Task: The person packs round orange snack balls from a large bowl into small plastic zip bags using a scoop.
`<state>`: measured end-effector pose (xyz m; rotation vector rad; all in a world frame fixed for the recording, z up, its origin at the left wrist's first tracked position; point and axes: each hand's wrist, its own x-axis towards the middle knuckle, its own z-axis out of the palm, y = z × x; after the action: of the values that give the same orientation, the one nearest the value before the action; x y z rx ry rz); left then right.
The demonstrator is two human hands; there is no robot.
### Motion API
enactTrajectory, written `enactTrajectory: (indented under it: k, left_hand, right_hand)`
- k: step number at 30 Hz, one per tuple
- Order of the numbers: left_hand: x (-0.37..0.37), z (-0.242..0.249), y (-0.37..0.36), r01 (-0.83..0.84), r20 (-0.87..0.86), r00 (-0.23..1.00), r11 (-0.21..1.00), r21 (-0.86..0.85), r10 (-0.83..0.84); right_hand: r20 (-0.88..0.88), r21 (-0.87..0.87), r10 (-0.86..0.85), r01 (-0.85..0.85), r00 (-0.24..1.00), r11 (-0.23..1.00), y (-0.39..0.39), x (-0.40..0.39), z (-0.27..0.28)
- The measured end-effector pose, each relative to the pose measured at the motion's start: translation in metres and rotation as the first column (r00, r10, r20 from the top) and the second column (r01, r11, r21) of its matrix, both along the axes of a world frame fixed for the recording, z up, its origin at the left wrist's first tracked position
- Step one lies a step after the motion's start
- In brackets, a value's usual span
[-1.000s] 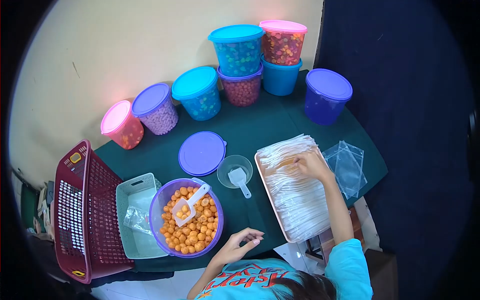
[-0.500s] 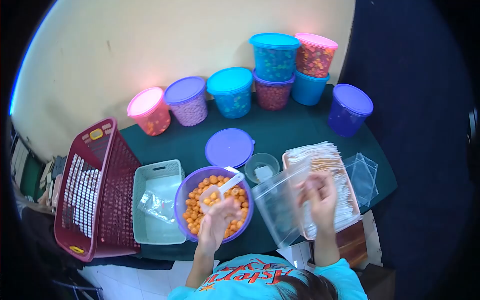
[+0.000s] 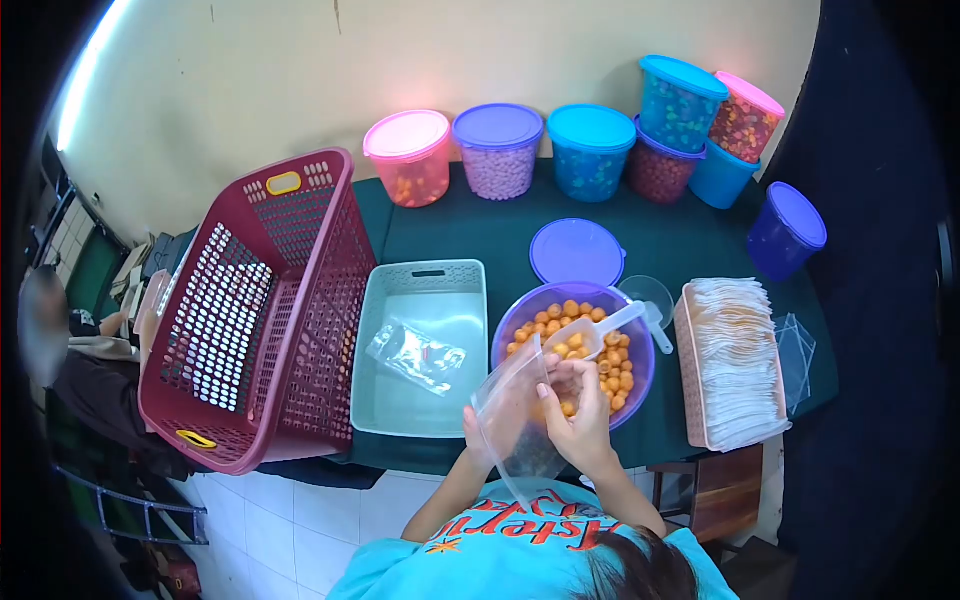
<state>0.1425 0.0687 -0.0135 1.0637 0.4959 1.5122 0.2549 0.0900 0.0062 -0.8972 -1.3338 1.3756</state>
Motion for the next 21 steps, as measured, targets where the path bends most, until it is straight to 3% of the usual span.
enactTrajectory:
  k: [1, 2, 4, 6, 10, 14, 18, 21]
  left_hand:
    - [-0.007, 0.001, -0.003, -0.015, 0.047, 0.999, 0.999, -0.033, 0.016]
    - [-0.014, 0.001, -0.007, -0.016, 0.053, 0.998, 0.999, -0.036, 0.018]
    - [-0.028, 0.0, -0.012, 0.027, 0.031, 0.999, 1.0, 0.002, -0.027]
    - [-0.04, 0.003, -0.023, 0.035, -0.003, 0.999, 0.998, -0.06, -0.035]
    - [-0.065, -0.007, -0.043, 0.073, -0.027, 0.996, 0.974, -0.213, -0.08]
    - [-0.086, -0.02, -0.048, 0.116, 0.019, 0.993, 0.955, -0.273, -0.115]
    - [-0.098, -0.02, -0.045, 0.162, -0.008, 0.986, 0.953, -0.256, -0.169]
    - [-0.102, -0.025, -0.043, 0.193, 0.021, 0.981, 0.965, -0.178, -0.192]
  right_hand:
    - [0.22, 0.296, -0.158, 0.089, 0.963, 0.951, 0.0, -0.006, 0.001]
    - [0.37, 0.576, -0.358, 0.091, 0.857, 0.812, -0.001, -0.011, 0.002]
    - [0.338, 0.631, -0.37, 0.083, 0.866, 0.771, -0.005, -0.022, 0.011]
    - [0.368, 0.756, -0.315, -0.085, 0.875, 0.649, -0.01, -0.034, 0.023]
    - [0.397, 0.789, -0.259, -0.183, 0.88, 0.587, -0.012, -0.061, 0.015]
    - [0.315, 0.83, -0.286, -0.116, 0.905, 0.545, -0.015, -0.079, 0.004]
    - [0.297, 0.79, -0.293, -0.061, 0.909, 0.61, -0.018, -0.087, 0.003]
    - [0.384, 0.75, -0.296, -0.108, 0.875, 0.652, -0.019, -0.087, 0.005]
